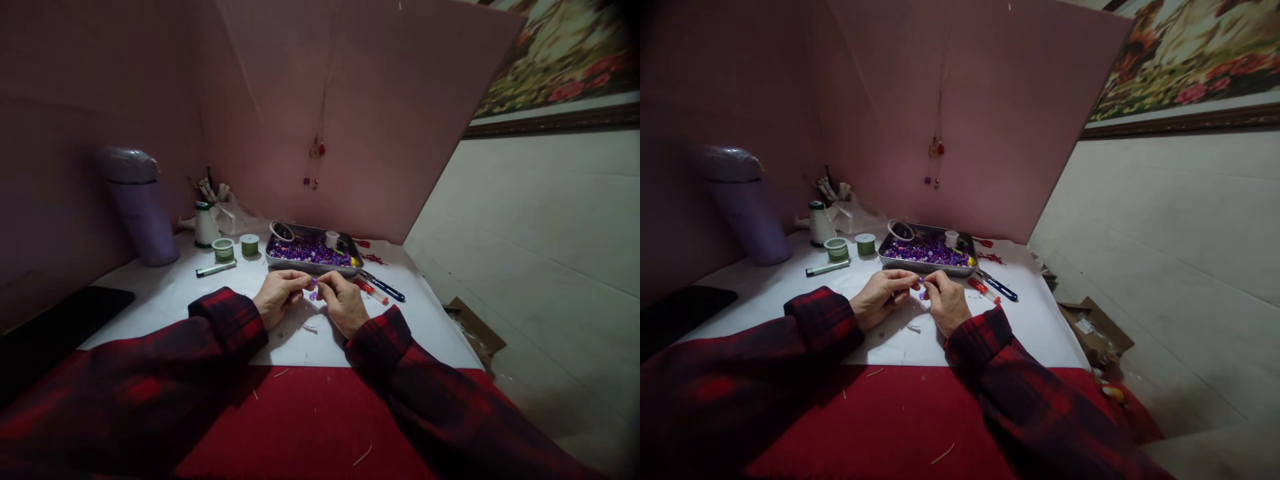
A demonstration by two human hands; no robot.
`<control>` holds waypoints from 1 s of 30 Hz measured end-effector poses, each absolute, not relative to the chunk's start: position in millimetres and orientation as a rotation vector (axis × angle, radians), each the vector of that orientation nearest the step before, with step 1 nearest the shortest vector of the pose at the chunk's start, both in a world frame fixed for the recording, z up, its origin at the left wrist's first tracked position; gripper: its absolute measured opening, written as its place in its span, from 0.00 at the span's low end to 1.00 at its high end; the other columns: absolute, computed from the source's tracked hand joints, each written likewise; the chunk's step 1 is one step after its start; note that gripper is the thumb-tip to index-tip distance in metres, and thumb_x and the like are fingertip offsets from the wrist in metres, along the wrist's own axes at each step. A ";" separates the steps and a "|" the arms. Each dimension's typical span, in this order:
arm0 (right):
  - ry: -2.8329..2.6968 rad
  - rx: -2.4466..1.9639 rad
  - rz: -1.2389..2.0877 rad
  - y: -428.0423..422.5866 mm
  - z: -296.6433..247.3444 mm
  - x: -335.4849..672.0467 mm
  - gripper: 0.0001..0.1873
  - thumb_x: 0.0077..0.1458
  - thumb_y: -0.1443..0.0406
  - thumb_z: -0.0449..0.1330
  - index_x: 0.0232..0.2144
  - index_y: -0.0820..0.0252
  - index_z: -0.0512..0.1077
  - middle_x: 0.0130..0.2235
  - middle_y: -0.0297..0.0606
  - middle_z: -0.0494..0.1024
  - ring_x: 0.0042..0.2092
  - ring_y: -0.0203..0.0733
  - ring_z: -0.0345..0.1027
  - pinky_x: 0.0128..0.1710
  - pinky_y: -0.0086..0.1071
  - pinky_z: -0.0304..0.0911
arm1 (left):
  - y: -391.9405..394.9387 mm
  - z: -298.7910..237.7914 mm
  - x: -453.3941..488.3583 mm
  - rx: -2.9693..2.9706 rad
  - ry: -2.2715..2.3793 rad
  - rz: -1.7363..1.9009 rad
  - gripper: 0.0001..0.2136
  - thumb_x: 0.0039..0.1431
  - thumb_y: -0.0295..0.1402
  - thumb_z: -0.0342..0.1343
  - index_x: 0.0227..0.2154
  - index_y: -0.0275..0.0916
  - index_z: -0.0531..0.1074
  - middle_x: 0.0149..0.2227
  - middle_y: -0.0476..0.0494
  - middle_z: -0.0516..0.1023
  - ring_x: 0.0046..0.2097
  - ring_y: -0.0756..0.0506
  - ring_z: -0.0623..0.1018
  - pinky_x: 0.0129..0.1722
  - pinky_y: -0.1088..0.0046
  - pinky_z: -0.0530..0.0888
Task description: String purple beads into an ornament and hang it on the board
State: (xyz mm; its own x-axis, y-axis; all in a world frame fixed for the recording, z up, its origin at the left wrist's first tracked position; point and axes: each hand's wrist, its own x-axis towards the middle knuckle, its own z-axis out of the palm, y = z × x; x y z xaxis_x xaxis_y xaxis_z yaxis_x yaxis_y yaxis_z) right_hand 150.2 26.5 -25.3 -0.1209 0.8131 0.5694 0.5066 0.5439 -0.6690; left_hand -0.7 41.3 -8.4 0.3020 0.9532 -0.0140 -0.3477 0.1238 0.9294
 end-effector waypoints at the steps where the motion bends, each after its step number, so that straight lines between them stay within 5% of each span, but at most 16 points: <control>1: -1.771 -1.101 0.390 26.6 -25.1 150.4 0.08 0.56 0.64 0.51 0.28 0.60 0.67 0.23 0.33 0.72 0.25 0.35 0.66 0.27 0.28 0.61 | 41.8 -8.3 -1.1 1.000 0.745 1.093 0.07 0.49 0.30 0.59 0.23 0.30 0.71 0.23 0.45 0.72 0.15 0.58 0.59 0.13 0.81 0.47; 7: -1.677 -1.103 0.449 28.6 -24.5 152.1 0.09 0.56 0.63 0.52 0.27 0.60 0.66 0.22 0.32 0.71 0.23 0.34 0.65 0.26 0.27 0.61 | 42.3 -3.5 -1.4 0.876 0.760 1.106 0.11 0.60 0.31 0.49 0.28 0.29 0.71 0.25 0.41 0.74 0.14 0.59 0.56 0.12 0.82 0.50; 18: -1.614 -1.134 0.524 32.6 -28.1 152.2 0.09 0.54 0.61 0.53 0.27 0.60 0.66 0.22 0.32 0.71 0.23 0.33 0.64 0.22 0.26 0.62 | 40.0 -0.8 0.4 0.969 0.869 1.052 0.05 0.53 0.23 0.52 0.26 0.28 0.72 0.27 0.37 0.76 0.14 0.58 0.59 0.12 0.81 0.47; 23: -1.591 -1.171 0.536 30.0 -25.7 151.4 0.09 0.53 0.61 0.53 0.26 0.60 0.66 0.21 0.32 0.71 0.22 0.33 0.64 0.20 0.25 0.63 | 40.5 -1.3 0.3 0.987 0.933 1.115 0.06 0.55 0.25 0.52 0.25 0.30 0.70 0.22 0.45 0.71 0.13 0.58 0.58 0.12 0.80 0.46; 27: -1.570 -1.171 0.591 30.9 -27.3 152.1 0.09 0.53 0.60 0.53 0.28 0.61 0.66 0.22 0.32 0.71 0.21 0.34 0.64 0.17 0.24 0.62 | 42.5 -3.5 0.9 1.091 1.012 1.093 0.10 0.58 0.34 0.51 0.24 0.34 0.69 0.12 0.57 0.56 0.11 0.57 0.51 0.12 0.79 0.44; 30: -1.568 -1.150 0.598 31.9 -28.2 152.9 0.09 0.53 0.60 0.53 0.28 0.60 0.67 0.22 0.32 0.72 0.22 0.34 0.65 0.19 0.25 0.62 | 48.1 -5.4 1.0 1.256 1.154 1.119 0.08 0.52 0.30 0.55 0.20 0.35 0.69 0.11 0.57 0.56 0.13 0.57 0.52 0.14 0.79 0.47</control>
